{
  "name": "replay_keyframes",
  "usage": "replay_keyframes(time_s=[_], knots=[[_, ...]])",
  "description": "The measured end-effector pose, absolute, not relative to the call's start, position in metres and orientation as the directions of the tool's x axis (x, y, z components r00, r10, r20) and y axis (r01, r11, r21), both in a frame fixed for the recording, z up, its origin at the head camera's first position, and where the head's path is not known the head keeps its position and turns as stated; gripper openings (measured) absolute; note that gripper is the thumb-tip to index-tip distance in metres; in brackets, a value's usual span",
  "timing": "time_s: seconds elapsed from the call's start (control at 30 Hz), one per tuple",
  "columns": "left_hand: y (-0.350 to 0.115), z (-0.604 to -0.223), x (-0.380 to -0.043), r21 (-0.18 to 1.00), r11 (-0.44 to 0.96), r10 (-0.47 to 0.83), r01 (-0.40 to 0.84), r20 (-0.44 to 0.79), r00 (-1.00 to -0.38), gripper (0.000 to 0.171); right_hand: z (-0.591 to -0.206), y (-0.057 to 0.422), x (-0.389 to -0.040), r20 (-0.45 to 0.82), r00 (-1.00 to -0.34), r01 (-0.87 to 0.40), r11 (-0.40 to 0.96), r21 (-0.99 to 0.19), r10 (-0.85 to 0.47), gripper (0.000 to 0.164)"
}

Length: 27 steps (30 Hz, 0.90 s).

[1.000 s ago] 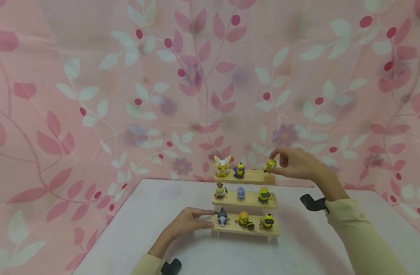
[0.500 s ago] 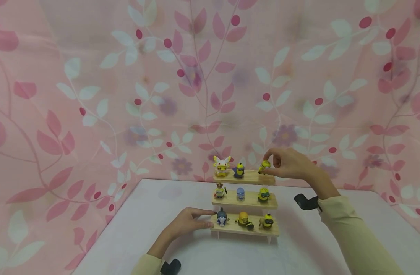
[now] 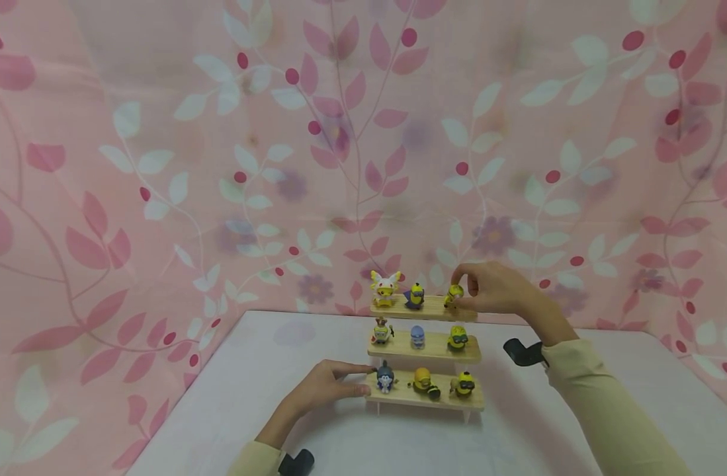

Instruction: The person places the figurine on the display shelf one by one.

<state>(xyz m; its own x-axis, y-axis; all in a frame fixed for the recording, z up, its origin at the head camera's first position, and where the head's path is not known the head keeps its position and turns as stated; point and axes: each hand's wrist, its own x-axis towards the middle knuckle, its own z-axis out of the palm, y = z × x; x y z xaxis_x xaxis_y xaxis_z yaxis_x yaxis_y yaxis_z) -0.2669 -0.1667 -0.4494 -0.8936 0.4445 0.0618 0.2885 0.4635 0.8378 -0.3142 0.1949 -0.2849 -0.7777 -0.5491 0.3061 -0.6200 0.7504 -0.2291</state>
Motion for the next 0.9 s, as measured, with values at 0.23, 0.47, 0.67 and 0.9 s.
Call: replay_keyframes(time_s=[0.23, 0.47, 0.67, 0.9], knots=[[-0.1669, -0.4498, -0.2676, 0.838, 0.459, 0.45, 0.295, 0.067, -0.891, 0.036, -0.2894, 0.1925, -0.3169, 0.295, -0.785, -0.611, 0.761, -0.219, -0.545, 0.03], [-0.167, -0.4503, -0.2682, 0.836, 0.459, 0.451, 0.302, 0.073, -0.889, 0.036, -0.2921, 0.1912, -0.3183, 0.311, -0.766, -0.632, 0.746, -0.21, -0.562, 0.031], [-0.167, -0.4496, -0.2689, 0.832, 0.465, 0.448, 0.303, 0.074, -0.891, 0.036, -0.2915, 0.1918, -0.3173, 0.305, -0.769, -0.628, 0.752, -0.201, -0.561, 0.034], [-0.1674, -0.4497, -0.2685, 0.837, 0.461, 0.448, 0.295, 0.067, -0.891, 0.037, -0.2904, 0.1926, -0.3154, 0.303, -0.775, -0.62, 0.76, -0.193, -0.555, 0.034]])
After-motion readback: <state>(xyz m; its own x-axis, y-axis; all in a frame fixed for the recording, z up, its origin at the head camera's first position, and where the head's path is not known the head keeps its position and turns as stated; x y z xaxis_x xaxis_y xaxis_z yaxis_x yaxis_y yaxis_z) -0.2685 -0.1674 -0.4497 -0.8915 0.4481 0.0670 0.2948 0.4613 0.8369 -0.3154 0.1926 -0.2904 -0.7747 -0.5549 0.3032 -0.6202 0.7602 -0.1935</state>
